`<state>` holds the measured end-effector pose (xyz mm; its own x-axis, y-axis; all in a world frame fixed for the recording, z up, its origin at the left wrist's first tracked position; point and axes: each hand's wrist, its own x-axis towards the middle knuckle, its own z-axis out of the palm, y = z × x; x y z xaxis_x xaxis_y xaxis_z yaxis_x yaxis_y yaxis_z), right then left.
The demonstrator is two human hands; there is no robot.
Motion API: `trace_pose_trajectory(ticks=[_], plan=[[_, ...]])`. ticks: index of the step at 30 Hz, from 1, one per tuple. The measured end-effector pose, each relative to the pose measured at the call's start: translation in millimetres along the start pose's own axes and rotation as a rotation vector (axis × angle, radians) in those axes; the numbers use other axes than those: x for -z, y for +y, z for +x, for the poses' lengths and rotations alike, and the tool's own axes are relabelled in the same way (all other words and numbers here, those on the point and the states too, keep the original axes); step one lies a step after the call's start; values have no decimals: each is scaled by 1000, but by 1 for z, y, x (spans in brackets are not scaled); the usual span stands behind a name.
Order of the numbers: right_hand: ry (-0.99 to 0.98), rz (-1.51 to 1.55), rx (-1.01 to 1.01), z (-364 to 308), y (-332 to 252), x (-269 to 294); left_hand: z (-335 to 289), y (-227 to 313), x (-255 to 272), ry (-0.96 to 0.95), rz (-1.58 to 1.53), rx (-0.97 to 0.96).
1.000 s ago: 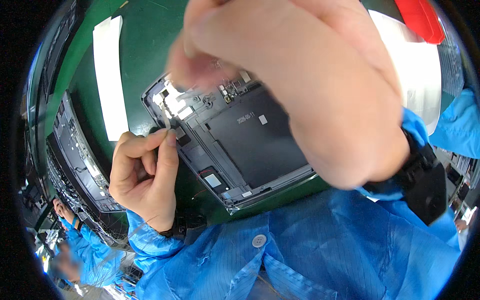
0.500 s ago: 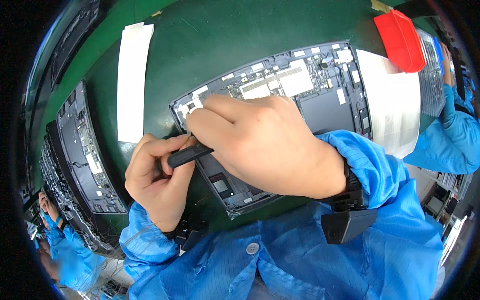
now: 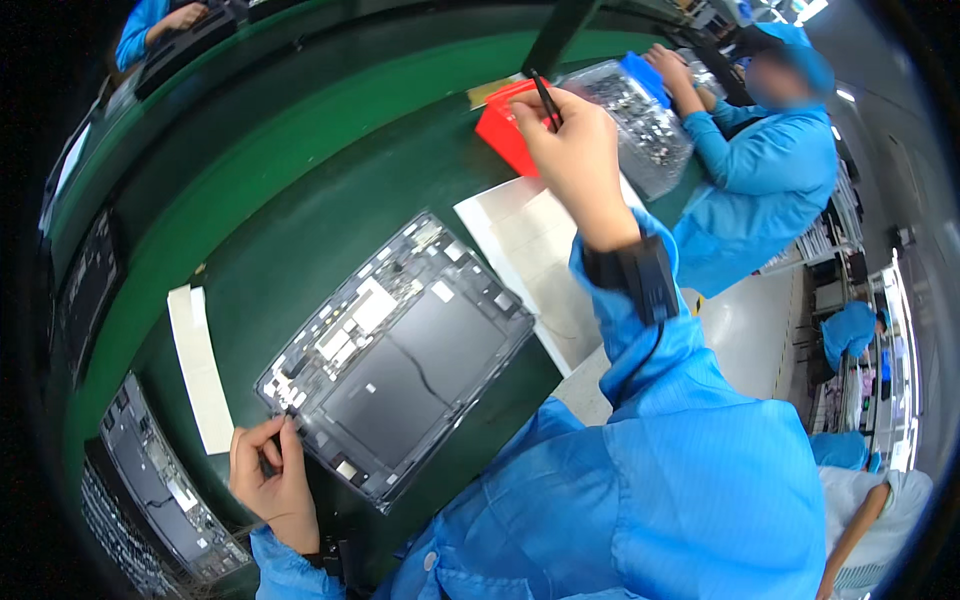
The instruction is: Assembling components into an electronic device chassis using tweezers and manual manipulation.
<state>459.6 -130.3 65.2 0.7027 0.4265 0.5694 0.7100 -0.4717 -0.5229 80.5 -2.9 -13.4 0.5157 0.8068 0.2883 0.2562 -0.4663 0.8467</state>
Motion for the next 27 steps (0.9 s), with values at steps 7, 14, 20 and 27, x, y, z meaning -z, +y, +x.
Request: trace_pose_trajectory(ticks=[7, 14, 20, 27], plan=[[-197, -253, -151, 31, 83, 3, -4, 7, 3, -24, 62, 30], [-368, 665, -205, -31, -21, 3, 2, 3, -2, -57, 8, -13], [-1033, 1036, -280, -97, -132, -52, 6, 4, 2, -62, 19, 5], [-1080, 864, 221, -114, -117, -83, 5, -4, 5, -95, 36, -33]])
